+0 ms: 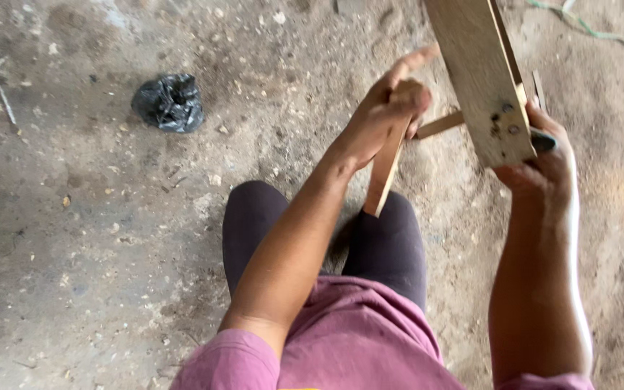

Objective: The person assembles a rectangular wooden frame by hammering nails into pre-drilled holes at the corners. They repeatedly pick up nails, position them, and strike with a hammer, occasionally repositioning the frame to access different joints.

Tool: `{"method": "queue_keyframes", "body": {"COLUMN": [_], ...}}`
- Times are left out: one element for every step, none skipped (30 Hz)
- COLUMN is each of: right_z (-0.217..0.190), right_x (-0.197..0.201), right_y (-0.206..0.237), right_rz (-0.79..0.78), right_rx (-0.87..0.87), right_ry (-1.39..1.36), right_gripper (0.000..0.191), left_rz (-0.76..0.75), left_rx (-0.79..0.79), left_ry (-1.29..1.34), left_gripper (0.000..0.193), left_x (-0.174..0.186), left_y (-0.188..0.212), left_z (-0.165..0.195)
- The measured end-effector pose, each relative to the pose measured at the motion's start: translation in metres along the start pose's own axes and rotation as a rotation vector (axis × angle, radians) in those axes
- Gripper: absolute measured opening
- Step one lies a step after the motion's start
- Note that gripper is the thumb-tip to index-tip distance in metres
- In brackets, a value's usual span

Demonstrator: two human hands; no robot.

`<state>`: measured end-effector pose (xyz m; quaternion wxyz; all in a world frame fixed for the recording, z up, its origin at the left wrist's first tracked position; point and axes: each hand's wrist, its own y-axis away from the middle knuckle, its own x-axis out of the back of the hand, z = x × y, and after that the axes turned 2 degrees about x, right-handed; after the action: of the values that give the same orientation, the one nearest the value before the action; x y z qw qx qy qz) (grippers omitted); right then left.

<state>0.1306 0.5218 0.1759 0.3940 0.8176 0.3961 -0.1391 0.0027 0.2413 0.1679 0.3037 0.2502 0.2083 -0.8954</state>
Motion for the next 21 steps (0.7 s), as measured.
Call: {"method": "queue_keyframes", "body": {"right_z": [0.001,-0.003,-0.005,-0.005,-0.007,-0.008,-0.011,-0.013,-0.016,-0.021,-0.025,-0.030,-0.033,-0.035,-0.036,-0.033,-0.023,-0.015,-0.010,-0.005,-0.003], "right_x": [-0.005,-0.009,-0.013,-0.017,-0.020,-0.024,-0.026,-0.028,-0.029,-0.028,-0.027,-0.024,-0.020,-0.014,-0.008,-0.002,0.007,0.013,0.018,0.021,0.020], "right_y": [0.002,0.006,0.011,0.016,0.020,0.023,0.025,0.025,0.025,0.025,0.027,0.030,0.035,0.042,0.051,0.060,0.071,0.079,0.090,0.098,0.100], "right_rz": [0.064,-0.140,-0.205,-0.225,-0.183,-0.146,-0.121,-0.105,-0.100,-0.096,-0.084,-0.071,-0.041,-0.042,-0.041,-0.115,-0.016,0.079,0.093,0.101,0.109], "right_rx": [-0.022,0.085,0.136,0.153,0.099,0.042,-0.010,-0.046,-0.077,-0.113,-0.142,-0.176,-0.210,-0.210,-0.209,-0.169,-0.130,-0.090,0.054,0.202,0.356], "right_ry": [-0.056,0.237,0.326,0.358,0.282,0.208,0.155,0.130,0.114,0.116,0.120,0.129,0.135,0.158,0.186,0.226,0.152,0.076,0.232,0.387,0.536], "right_gripper": [0.026,0.027,0.027,0.027,0.027,0.027,0.028,0.028,0.029,0.029,0.030,0.031,0.032,0.033,0.034,0.029,0.025,0.022,0.018,0.017,0.017], "left_rz": [0.113,0.075,0.040,0.011,-0.018,-0.031,-0.042,0.009,0.057,0.104,0.102,0.103,0.106,0.064,0.020,-0.030,0.040,0.108,0.152,0.194,0.209], "left_rx": [0.078,0.099,0.122,0.079,0.035,-0.074,-0.182,-0.148,-0.113,-0.083,-0.106,-0.123,-0.133,-0.164,-0.198,-0.234,-0.098,0.038,0.094,0.151,0.124], "left_ry": [0.095,-0.005,-0.099,-0.124,-0.147,-0.098,-0.050,-0.096,-0.137,-0.178,-0.192,-0.206,-0.219,-0.124,-0.033,0.052,0.001,-0.053,-0.083,-0.111,-0.114], "left_gripper": [0.079,0.071,0.066,0.064,0.063,0.061,0.059,0.056,0.053,0.052,0.048,0.044,0.041,0.041,0.041,0.041,0.039,0.037,0.036,0.035,0.034], "left_x": [0.005,0.005,0.000,-0.005,-0.011,-0.019,-0.025,-0.029,-0.034,-0.037,-0.040,-0.042,-0.045,-0.049,-0.055,-0.055,-0.057,-0.064,-0.067,-0.071,-0.076], "left_y": [-0.009,-0.019,-0.031,-0.037,-0.045,-0.050,-0.055,-0.060,-0.065,-0.071,-0.078,-0.085,-0.090,-0.099,-0.112,-0.120,-0.126,-0.134,-0.139,-0.144,-0.150], "left_z": [0.000,-0.003,-0.007,-0.011,-0.016,-0.022,-0.028,-0.033,-0.037,-0.041,-0.044,-0.047,-0.049,-0.051,-0.051,-0.052,-0.053,-0.054,-0.057,-0.061,-0.065]}}
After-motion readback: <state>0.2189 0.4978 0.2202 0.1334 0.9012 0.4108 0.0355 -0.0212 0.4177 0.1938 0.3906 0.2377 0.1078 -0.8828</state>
